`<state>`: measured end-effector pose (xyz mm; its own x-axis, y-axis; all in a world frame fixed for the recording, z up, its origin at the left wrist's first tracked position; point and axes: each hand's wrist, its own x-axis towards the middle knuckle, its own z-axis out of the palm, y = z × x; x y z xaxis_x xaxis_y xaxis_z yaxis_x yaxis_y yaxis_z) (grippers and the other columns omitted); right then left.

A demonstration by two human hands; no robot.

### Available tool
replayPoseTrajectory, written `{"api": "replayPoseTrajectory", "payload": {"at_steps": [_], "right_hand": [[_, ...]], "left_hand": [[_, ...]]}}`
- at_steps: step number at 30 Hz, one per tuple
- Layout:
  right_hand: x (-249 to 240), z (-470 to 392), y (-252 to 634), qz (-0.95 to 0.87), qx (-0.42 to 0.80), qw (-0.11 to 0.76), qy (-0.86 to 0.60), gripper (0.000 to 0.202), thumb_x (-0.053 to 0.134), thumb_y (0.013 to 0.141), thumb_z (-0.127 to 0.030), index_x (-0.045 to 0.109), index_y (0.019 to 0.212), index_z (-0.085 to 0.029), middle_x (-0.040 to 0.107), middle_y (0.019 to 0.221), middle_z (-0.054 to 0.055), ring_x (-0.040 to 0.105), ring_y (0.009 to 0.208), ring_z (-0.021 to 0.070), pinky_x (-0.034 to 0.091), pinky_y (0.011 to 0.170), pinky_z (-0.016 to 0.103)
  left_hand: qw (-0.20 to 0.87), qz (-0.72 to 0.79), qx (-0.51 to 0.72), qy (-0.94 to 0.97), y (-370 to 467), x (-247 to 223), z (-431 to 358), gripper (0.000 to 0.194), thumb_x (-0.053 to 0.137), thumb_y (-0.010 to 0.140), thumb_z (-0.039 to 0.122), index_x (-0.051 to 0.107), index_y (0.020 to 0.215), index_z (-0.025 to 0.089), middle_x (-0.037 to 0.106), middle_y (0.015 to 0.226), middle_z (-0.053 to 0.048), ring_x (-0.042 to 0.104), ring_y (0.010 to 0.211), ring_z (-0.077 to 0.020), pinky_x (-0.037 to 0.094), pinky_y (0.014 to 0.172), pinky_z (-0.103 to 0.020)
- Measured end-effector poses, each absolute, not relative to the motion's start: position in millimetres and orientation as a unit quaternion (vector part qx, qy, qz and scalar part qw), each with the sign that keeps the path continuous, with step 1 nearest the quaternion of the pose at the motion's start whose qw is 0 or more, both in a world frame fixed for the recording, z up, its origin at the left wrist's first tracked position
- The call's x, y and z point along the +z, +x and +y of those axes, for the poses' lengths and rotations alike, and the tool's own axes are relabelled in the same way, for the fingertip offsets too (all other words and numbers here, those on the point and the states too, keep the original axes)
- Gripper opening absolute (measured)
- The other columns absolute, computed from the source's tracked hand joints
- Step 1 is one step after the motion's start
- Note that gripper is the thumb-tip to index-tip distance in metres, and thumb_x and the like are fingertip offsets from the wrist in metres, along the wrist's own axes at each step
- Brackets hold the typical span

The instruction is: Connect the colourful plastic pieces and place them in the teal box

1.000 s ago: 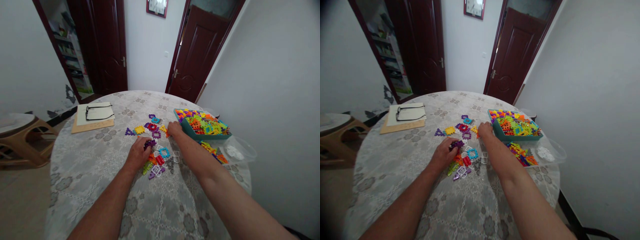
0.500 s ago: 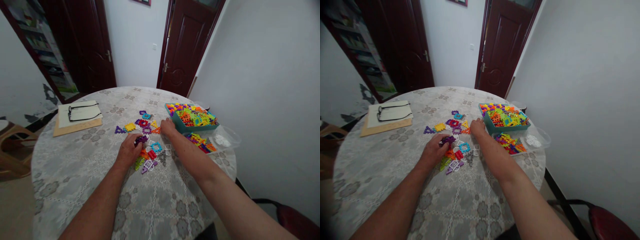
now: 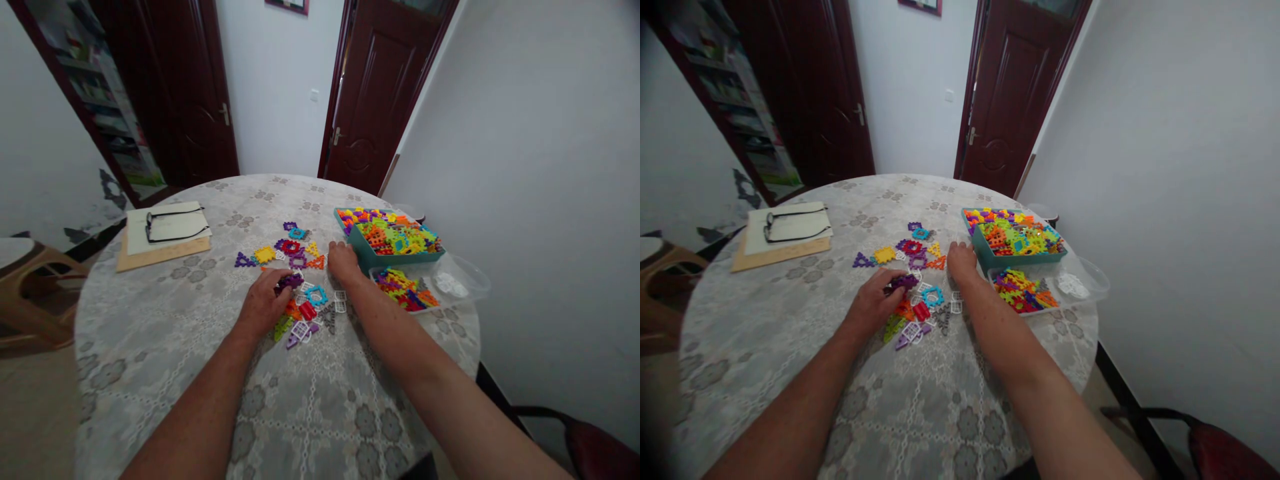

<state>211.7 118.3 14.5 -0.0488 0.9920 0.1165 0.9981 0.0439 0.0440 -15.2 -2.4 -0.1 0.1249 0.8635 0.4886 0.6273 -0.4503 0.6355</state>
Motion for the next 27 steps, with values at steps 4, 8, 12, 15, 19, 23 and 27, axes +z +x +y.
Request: {"api": "replayPoseTrajectory", "payload": {"at_steps": [4,8,12,15,19,23,27], "right_hand": [[15,97,211,-0.730,-0.054,0.019,-0.681,0.034,0.041,0.105,-0.012,0.062,0.132,-0.009,0.067,0.126,0.026,0.064,0.121,0.0317,0.051,0.099,0.038],[17,75,211,-0.745,-0.050,0.016,-0.665,0.034,0.041,0.104,-0.010,0.061,0.131,-0.010,0.068,0.123,0.025,0.065,0.119,0.0309,0.049,0.099,0.038],[17,52,217,-0.756,-0.046,0.020,-0.652,0.031,0.042,0.104,-0.011,0.060,0.129,-0.013,0.069,0.122,0.022,0.064,0.116,0.0301,0.049,0.096,0.036],[18,41,225,-0.765,-0.029,0.056,-0.641,0.029,0.045,0.101,-0.010,0.060,0.126,-0.015,0.069,0.120,0.019,0.063,0.113,0.0288,0.047,0.096,0.035],[21,33,232,-0.782,0.051,0.182,-0.594,0.030,0.053,0.092,-0.010,0.061,0.120,-0.015,0.070,0.112,0.013,0.063,0.105,0.0246,0.046,0.095,0.033],[31,24,227,-0.817,0.207,0.300,-0.446,0.028,0.053,0.088,-0.014,0.061,0.114,-0.021,0.067,0.094,0.001,0.060,0.087,0.0182,0.045,0.081,0.027],[34,18,221,-0.834,0.302,0.311,-0.341,0.020,0.053,0.087,-0.016,0.063,0.102,-0.023,0.064,0.089,-0.003,0.057,0.083,0.0163,0.043,0.078,0.025]], "left_hand": [[0.150,0.497,0.423,0.743,-14,2,-4,0.032,0.058,0.089,0.020,0.072,0.119,0.022,0.074,0.114,-0.008,0.069,0.108,-0.0246,0.055,0.102,-0.043],[0.163,0.486,0.423,0.747,-14,5,-5,0.033,0.058,0.088,0.020,0.073,0.118,0.021,0.075,0.112,-0.008,0.069,0.107,-0.0251,0.056,0.102,-0.044],[0.184,0.480,0.417,0.749,-12,7,-8,0.033,0.060,0.087,0.020,0.075,0.117,0.023,0.075,0.108,-0.007,0.071,0.102,-0.0242,0.058,0.098,-0.042],[0.193,0.476,0.404,0.757,-10,6,-11,0.034,0.062,0.087,0.019,0.075,0.118,0.024,0.076,0.112,-0.008,0.071,0.105,-0.0248,0.057,0.099,-0.044],[0.217,0.478,0.382,0.761,-8,6,-15,0.042,0.063,0.087,0.018,0.071,0.128,0.022,0.075,0.121,-0.010,0.070,0.111,-0.0261,0.056,0.103,-0.046],[0.269,0.477,0.376,0.747,-7,6,-16,0.062,0.060,0.088,0.015,0.057,0.149,0.023,0.074,0.121,-0.009,0.072,0.105,-0.0230,0.058,0.098,-0.042],[0.269,0.476,0.372,0.750,-10,3,-14,0.068,0.060,0.089,0.017,0.051,0.155,0.026,0.073,0.123,-0.008,0.071,0.106,-0.0228,0.056,0.101,-0.043]]}}
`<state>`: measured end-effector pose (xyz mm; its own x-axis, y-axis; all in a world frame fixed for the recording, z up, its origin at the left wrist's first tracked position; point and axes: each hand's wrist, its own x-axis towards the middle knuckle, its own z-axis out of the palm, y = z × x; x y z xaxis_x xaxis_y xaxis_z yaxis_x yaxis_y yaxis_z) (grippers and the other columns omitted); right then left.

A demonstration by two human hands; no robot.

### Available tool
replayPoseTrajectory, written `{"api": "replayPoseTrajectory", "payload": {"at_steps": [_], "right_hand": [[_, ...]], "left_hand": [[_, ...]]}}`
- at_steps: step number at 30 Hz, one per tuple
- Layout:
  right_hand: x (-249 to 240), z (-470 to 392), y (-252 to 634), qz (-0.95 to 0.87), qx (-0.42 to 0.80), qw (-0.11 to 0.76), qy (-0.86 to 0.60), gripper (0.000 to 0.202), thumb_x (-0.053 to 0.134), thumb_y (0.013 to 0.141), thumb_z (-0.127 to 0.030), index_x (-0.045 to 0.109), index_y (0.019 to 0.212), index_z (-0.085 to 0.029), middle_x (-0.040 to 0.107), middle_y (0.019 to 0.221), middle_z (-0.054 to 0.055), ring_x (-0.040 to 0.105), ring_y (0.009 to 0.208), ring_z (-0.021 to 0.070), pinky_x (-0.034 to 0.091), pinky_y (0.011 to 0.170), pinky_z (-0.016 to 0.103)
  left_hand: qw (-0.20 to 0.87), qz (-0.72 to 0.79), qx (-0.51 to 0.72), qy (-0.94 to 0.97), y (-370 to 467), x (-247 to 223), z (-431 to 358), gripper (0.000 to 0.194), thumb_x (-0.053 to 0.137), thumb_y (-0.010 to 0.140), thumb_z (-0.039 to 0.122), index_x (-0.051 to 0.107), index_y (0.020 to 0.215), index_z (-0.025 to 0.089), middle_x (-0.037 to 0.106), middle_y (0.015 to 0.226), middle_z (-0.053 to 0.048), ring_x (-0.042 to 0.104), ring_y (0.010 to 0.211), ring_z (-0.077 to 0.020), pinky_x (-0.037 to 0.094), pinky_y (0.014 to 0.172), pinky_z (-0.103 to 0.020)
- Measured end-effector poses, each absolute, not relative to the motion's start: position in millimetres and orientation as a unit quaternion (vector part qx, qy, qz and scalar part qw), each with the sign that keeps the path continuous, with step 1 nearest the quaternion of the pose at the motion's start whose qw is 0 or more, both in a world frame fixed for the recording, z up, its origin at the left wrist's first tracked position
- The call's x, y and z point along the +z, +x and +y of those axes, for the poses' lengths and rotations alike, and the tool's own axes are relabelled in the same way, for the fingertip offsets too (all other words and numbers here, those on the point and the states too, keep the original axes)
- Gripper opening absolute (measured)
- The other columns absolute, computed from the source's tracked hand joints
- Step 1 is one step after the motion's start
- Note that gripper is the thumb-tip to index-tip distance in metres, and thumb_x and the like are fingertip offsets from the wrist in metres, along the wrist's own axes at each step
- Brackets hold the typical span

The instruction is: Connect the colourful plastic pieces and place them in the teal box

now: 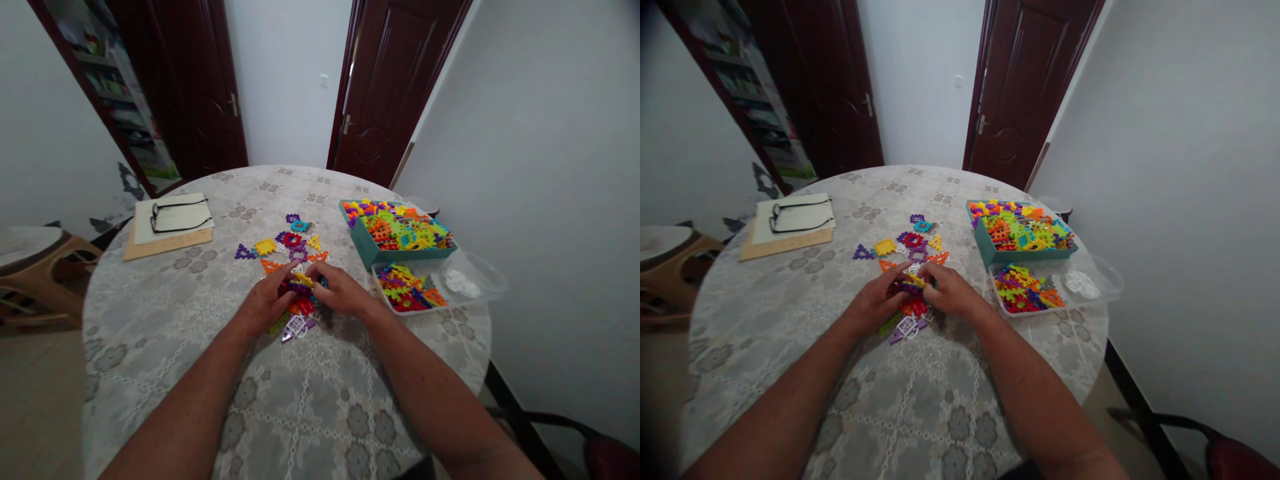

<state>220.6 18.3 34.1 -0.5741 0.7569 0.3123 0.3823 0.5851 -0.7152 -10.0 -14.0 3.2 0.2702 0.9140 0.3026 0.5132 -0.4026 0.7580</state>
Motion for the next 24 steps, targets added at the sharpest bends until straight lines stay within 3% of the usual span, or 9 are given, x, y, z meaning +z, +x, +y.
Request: {"api": "replayPoseTrajectory", "payload": {"at_steps": [6,13,18,21,24], "right_hand": [[26,24,225,-0.815,0.367,0.316,-0.318,0.018,0.056,0.086,-0.019,0.067,0.100,-0.023,0.066,0.092,-0.002,0.060,0.088,0.0175,0.046,0.084,0.028],[21,31,225,-0.748,0.446,0.338,-0.356,0.017,0.064,0.089,-0.030,0.074,0.101,-0.023,0.073,0.098,0.000,0.065,0.094,0.0177,0.050,0.091,0.031],[13,41,213,-0.511,0.561,0.478,-0.443,0.028,0.067,0.085,-0.049,0.066,0.085,-0.021,0.066,0.088,0.001,0.062,0.083,0.0177,0.056,0.076,0.031],[10,42,209,-0.418,0.626,0.513,-0.412,0.020,0.067,0.076,-0.036,0.065,0.089,-0.022,0.068,0.095,0.003,0.065,0.091,0.0186,0.056,0.078,0.029],[7,40,206,-0.460,0.639,0.452,-0.419,0.030,0.062,0.065,-0.023,0.068,0.095,-0.022,0.071,0.090,0.002,0.065,0.083,0.0181,0.052,0.070,0.025]], "left_hand": [[0.199,0.449,0.385,0.782,-14,1,-10,0.046,0.063,0.088,0.023,0.068,0.134,0.022,0.067,0.124,-0.010,0.064,0.117,-0.0262,0.053,0.106,-0.043],[0.234,0.506,0.321,0.765,-8,13,-18,0.029,0.066,0.084,0.029,0.071,0.112,0.023,0.073,0.091,-0.002,0.066,0.082,-0.0214,0.053,0.078,-0.034],[0.228,0.533,0.316,0.751,-5,20,-22,0.026,0.067,0.084,0.034,0.068,0.106,0.021,0.069,0.081,-0.001,0.062,0.072,-0.0196,0.047,0.069,-0.032],[0.229,0.531,0.327,0.747,-4,20,-22,0.026,0.067,0.085,0.036,0.068,0.106,0.021,0.069,0.081,-0.001,0.062,0.072,-0.0196,0.047,0.068,-0.031],[0.230,0.521,0.337,0.750,-5,17,-20,0.026,0.067,0.085,0.032,0.069,0.108,0.022,0.071,0.085,-0.001,0.063,0.075,-0.0196,0.050,0.071,-0.032]]}}
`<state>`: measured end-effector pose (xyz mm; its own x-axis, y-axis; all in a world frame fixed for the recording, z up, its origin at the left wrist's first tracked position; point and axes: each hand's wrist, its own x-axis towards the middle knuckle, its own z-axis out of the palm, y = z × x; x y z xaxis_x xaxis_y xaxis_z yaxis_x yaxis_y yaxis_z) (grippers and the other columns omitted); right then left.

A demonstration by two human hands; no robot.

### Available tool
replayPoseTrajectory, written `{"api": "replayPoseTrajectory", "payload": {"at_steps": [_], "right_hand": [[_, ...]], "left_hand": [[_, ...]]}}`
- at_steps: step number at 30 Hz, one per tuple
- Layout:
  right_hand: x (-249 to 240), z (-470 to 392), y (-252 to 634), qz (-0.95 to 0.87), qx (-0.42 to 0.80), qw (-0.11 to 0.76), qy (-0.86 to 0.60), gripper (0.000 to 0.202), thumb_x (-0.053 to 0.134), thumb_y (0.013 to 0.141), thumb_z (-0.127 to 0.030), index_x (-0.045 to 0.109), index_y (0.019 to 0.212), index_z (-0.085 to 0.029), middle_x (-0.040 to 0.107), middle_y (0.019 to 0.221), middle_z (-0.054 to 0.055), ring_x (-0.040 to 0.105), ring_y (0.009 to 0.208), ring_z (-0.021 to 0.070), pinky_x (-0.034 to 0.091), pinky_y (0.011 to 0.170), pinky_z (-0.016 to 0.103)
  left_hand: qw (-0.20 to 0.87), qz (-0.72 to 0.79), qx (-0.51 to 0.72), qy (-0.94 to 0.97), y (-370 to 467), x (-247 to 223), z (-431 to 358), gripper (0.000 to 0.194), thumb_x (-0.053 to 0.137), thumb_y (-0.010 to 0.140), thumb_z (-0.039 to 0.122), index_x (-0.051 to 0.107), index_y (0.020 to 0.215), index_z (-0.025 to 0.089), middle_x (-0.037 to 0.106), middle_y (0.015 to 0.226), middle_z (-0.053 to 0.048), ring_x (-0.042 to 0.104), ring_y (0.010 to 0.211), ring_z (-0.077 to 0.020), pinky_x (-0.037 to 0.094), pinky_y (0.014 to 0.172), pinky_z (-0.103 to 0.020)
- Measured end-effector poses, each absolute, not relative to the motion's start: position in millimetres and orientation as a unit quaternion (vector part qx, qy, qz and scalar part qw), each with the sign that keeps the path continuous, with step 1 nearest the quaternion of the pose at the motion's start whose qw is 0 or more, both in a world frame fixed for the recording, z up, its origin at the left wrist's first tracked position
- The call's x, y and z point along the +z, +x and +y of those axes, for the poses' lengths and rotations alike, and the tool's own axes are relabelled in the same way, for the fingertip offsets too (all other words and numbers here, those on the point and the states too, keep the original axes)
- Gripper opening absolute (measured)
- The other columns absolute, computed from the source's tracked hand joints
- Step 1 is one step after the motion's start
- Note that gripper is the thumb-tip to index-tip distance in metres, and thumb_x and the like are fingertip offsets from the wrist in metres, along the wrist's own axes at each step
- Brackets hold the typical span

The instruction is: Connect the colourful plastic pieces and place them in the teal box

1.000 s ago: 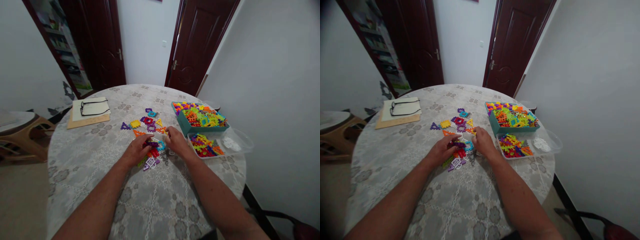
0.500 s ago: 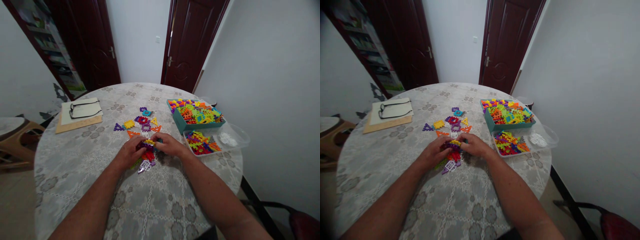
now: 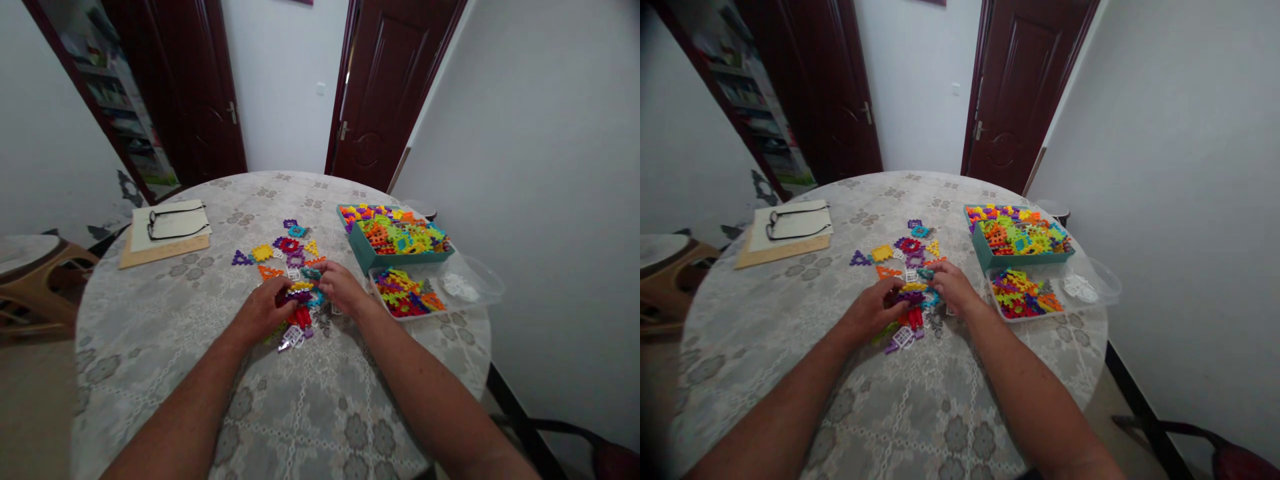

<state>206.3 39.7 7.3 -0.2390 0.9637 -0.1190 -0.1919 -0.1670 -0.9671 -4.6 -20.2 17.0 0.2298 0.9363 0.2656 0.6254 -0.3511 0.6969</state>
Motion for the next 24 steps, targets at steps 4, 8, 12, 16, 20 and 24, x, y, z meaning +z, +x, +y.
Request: {"api": "replayPoseTrajectory", "payload": {"at_steps": [4,8,12,16,20,24], "right_hand": [[0,37,202,-0.558,0.581,0.399,-0.438,0.023,0.061,0.071,-0.028,0.071,0.092,-0.024,0.068,0.079,-0.001,0.060,0.071,0.0163,0.047,0.064,0.025],[0,34,201,-0.602,0.546,0.401,-0.424,0.022,0.061,0.078,-0.035,0.071,0.093,-0.023,0.069,0.082,-0.001,0.061,0.074,0.0161,0.049,0.069,0.027],[8,30,204,-0.637,0.510,0.392,-0.425,0.022,0.057,0.082,-0.035,0.071,0.094,-0.022,0.069,0.083,-0.001,0.062,0.076,0.0170,0.049,0.071,0.028],[10,26,206,-0.705,0.417,0.387,-0.423,0.021,0.052,0.086,-0.028,0.071,0.093,-0.023,0.068,0.087,-0.002,0.062,0.083,0.0181,0.049,0.079,0.029],[6,25,206,-0.737,0.375,0.378,-0.417,0.021,0.051,0.087,-0.023,0.071,0.094,-0.023,0.069,0.088,-0.001,0.063,0.087,0.0187,0.048,0.082,0.029],[3,25,207,-0.741,0.376,0.384,-0.403,0.022,0.051,0.085,-0.021,0.071,0.095,-0.022,0.070,0.089,-0.001,0.063,0.086,0.0184,0.048,0.081,0.029]], "left_hand": [[0.230,0.515,0.345,0.750,-7,9,-17,0.028,0.067,0.085,0.031,0.070,0.112,0.023,0.075,0.093,-0.003,0.068,0.080,-0.0212,0.054,0.076,-0.034],[0.249,0.511,0.370,0.735,-8,4,-16,0.034,0.067,0.087,0.028,0.065,0.121,0.024,0.078,0.106,-0.004,0.073,0.091,-0.0227,0.057,0.083,-0.036],[0.254,0.514,0.369,0.732,-8,3,-17,0.060,0.068,0.086,0.025,0.054,0.145,0.024,0.076,0.109,-0.005,0.072,0.090,-0.0216,0.057,0.084,-0.036],[0.192,0.517,0.358,0.753,-8,4,-17,0.056,0.069,0.087,0.026,0.060,0.143,0.022,0.073,0.112,-0.008,0.070,0.098,-0.0244,0.057,0.093,-0.041],[0.148,0.502,0.360,0.772,-10,5,-16,0.035,0.067,0.087,0.023,0.071,0.122,0.020,0.068,0.113,-0.010,0.067,0.106,-0.0262,0.056,0.096,-0.041],[0.163,0.496,0.351,0.778,-11,6,-16,0.042,0.068,0.087,0.024,0.066,0.129,0.022,0.068,0.122,-0.009,0.066,0.113,-0.0268,0.054,0.102,-0.043]]}}
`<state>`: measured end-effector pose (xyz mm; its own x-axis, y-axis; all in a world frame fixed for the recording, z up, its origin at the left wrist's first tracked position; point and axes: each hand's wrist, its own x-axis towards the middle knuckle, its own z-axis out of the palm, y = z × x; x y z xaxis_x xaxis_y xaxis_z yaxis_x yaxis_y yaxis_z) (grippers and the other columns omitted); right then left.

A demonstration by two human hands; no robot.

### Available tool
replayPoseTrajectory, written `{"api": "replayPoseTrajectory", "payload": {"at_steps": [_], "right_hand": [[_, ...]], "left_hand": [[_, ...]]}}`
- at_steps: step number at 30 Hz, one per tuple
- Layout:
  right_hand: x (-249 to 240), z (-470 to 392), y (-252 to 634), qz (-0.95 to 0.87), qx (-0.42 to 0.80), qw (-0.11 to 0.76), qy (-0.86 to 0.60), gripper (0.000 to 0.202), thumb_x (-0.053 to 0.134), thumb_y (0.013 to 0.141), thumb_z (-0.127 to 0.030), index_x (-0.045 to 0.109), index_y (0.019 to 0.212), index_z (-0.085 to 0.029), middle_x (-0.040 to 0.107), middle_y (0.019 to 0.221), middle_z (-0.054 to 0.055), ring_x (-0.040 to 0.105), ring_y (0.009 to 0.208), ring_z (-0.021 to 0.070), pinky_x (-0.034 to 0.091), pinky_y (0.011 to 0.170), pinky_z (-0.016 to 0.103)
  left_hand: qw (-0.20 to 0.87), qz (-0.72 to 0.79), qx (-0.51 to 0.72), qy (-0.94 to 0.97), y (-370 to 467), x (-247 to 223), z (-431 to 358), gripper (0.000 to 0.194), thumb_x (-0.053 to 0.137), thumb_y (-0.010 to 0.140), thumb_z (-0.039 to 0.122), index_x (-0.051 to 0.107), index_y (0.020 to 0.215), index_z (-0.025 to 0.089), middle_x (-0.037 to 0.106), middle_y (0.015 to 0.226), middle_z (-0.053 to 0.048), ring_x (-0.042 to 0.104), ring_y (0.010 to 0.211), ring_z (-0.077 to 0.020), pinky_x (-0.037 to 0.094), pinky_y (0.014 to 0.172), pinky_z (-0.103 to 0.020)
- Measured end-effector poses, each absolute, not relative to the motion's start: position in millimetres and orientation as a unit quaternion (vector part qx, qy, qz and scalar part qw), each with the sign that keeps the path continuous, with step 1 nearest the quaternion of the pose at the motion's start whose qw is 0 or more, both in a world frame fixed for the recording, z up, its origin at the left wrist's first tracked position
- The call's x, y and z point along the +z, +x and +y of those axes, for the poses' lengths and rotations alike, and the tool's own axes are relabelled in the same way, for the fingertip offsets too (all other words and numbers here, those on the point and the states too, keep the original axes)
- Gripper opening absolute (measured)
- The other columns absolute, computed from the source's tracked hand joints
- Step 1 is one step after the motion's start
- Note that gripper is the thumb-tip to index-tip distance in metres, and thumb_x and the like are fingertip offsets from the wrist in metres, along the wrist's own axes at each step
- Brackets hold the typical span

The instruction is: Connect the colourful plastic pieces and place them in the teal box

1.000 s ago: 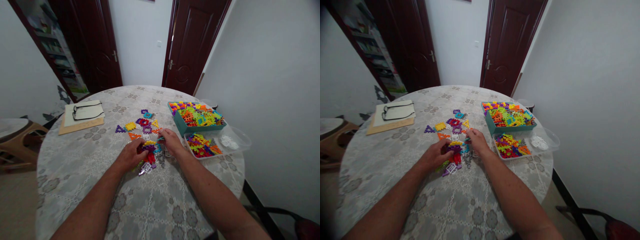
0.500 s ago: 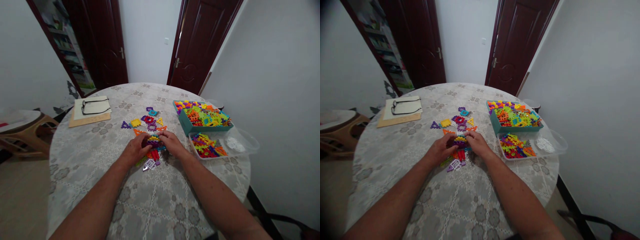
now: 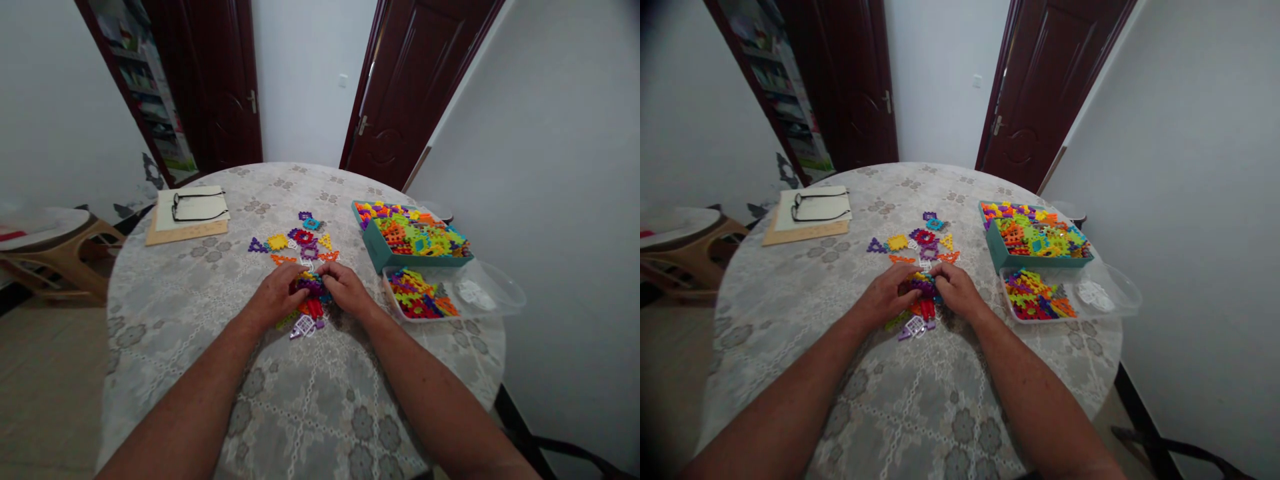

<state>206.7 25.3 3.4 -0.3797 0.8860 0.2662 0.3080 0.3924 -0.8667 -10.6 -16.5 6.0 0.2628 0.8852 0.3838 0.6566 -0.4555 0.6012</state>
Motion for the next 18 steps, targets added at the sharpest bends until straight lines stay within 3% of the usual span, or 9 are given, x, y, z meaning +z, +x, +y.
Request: {"api": "replayPoseTrajectory", "payload": {"at_steps": [3,7,10,14,18], "right_hand": [[2,26,207,-0.746,0.375,0.385,-0.393,0.023,0.051,0.085,-0.020,0.072,0.095,-0.022,0.070,0.089,-0.001,0.063,0.086,0.0182,0.049,0.081,0.029],[-2,30,211,-0.752,0.345,0.392,-0.403,0.027,0.049,0.087,-0.018,0.074,0.098,-0.022,0.074,0.092,-0.001,0.067,0.089,0.0186,0.052,0.084,0.030],[-8,42,220,-0.760,0.243,0.417,-0.436,0.032,0.049,0.087,-0.014,0.075,0.105,-0.021,0.077,0.106,0.004,0.070,0.103,0.0215,0.054,0.097,0.035],[-22,65,236,-0.777,0.083,0.403,-0.476,0.042,0.048,0.087,-0.009,0.074,0.120,-0.014,0.073,0.131,0.017,0.063,0.128,0.0270,0.045,0.118,0.046],[-35,76,237,-0.799,0.020,0.334,-0.500,0.050,0.046,0.095,-0.011,0.064,0.141,-0.012,0.063,0.149,0.018,0.054,0.142,0.0283,0.035,0.125,0.051]], "left_hand": [[0.177,0.497,0.326,0.784,-10,9,-18,0.041,0.068,0.090,0.026,0.065,0.131,0.020,0.071,0.121,-0.010,0.067,0.109,-0.0264,0.053,0.101,-0.043],[0.199,0.510,0.307,0.779,-6,15,-22,0.026,0.069,0.088,0.026,0.067,0.113,0.019,0.071,0.102,-0.006,0.067,0.093,-0.0234,0.053,0.089,-0.038],[0.207,0.530,0.310,0.761,-4,19,-23,0.023,0.070,0.087,0.028,0.065,0.108,0.021,0.068,0.093,-0.003,0.064,0.082,-0.0209,0.050,0.080,-0.035],[0.187,0.555,0.326,0.742,-5,20,-22,0.024,0.069,0.088,0.030,0.063,0.108,0.021,0.068,0.092,-0.004,0.062,0.081,-0.0209,0.046,0.077,-0.034],[0.174,0.556,0.332,0.742,-7,18,-20,0.024,0.070,0.088,0.031,0.063,0.109,0.021,0.070,0.098,-0.006,0.065,0.087,-0.0229,0.047,0.081,-0.035]]}}
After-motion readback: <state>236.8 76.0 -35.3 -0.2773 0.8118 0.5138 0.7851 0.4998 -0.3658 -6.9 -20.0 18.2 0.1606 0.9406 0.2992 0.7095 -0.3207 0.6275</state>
